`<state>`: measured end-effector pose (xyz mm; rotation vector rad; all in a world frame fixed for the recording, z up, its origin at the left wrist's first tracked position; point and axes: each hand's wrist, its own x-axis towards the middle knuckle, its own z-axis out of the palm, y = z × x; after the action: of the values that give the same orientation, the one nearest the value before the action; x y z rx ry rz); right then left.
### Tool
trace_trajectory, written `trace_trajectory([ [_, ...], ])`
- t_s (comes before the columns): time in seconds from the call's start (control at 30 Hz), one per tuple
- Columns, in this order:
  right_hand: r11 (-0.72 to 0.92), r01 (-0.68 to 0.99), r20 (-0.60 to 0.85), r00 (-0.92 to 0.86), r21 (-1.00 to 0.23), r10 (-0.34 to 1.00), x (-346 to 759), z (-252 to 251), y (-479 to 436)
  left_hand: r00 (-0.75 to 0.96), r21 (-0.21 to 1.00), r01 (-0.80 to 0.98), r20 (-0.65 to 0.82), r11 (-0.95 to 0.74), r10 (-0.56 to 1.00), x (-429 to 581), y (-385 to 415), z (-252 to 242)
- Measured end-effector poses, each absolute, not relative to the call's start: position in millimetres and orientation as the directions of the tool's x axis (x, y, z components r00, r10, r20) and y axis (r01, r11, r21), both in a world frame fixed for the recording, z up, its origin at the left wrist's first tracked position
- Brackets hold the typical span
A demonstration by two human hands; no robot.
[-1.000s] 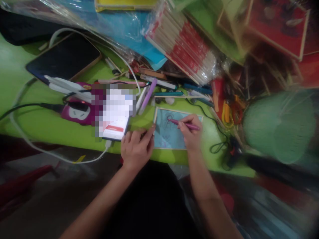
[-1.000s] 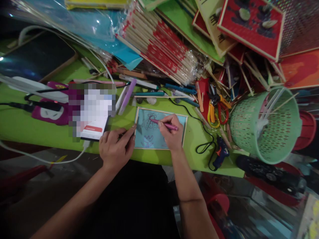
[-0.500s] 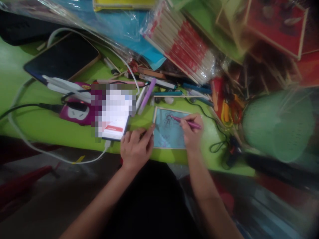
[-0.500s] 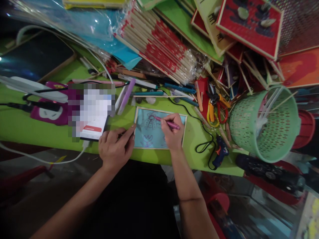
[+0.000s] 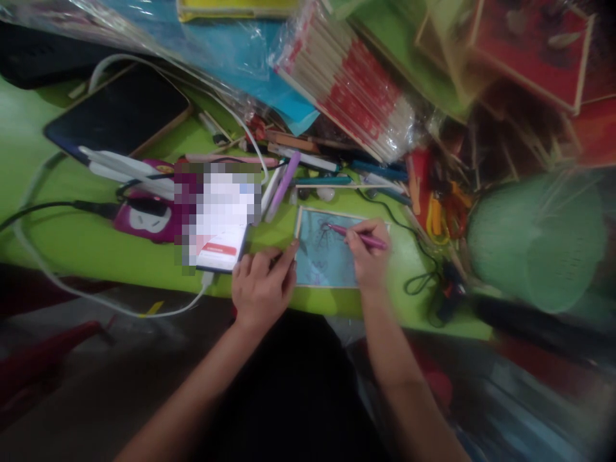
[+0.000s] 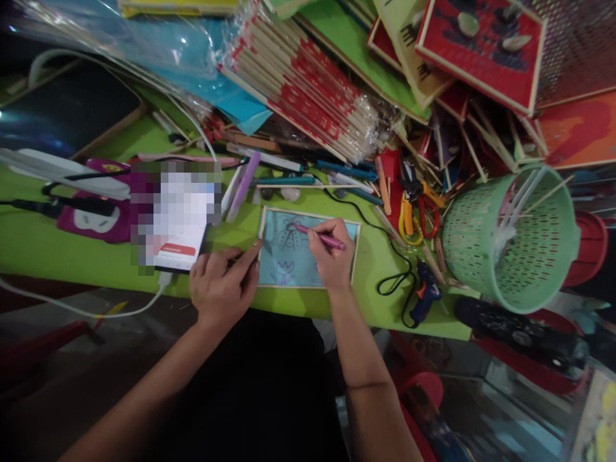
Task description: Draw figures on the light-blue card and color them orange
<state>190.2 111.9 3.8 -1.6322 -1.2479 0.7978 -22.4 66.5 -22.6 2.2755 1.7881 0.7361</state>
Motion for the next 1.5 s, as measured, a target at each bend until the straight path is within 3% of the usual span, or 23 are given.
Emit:
trace_trajectory([
  [0.63,-0.084,0.344,-0.010,0.212,-0.935,0.977,193.4,1.0,109.6,0.187,0.370,0.873,0.349,-0.319,0.918,-21.5,70.4,-18.3],
  [0.93,-0.074,0.370,0.046,0.306,-0.926,0.951,190.7,2.3,110.8,0.192,0.366,0.873,0.348,-0.322,0.918,-21.7,70.7,-17.6],
  [1.5,-0.069,0.380,0.048,0.290,-0.922,0.956,190.6,2.7,111.8,0.192,0.366,0.871,0.358,-0.327,0.914,-21.9,70.8,-17.7],
])
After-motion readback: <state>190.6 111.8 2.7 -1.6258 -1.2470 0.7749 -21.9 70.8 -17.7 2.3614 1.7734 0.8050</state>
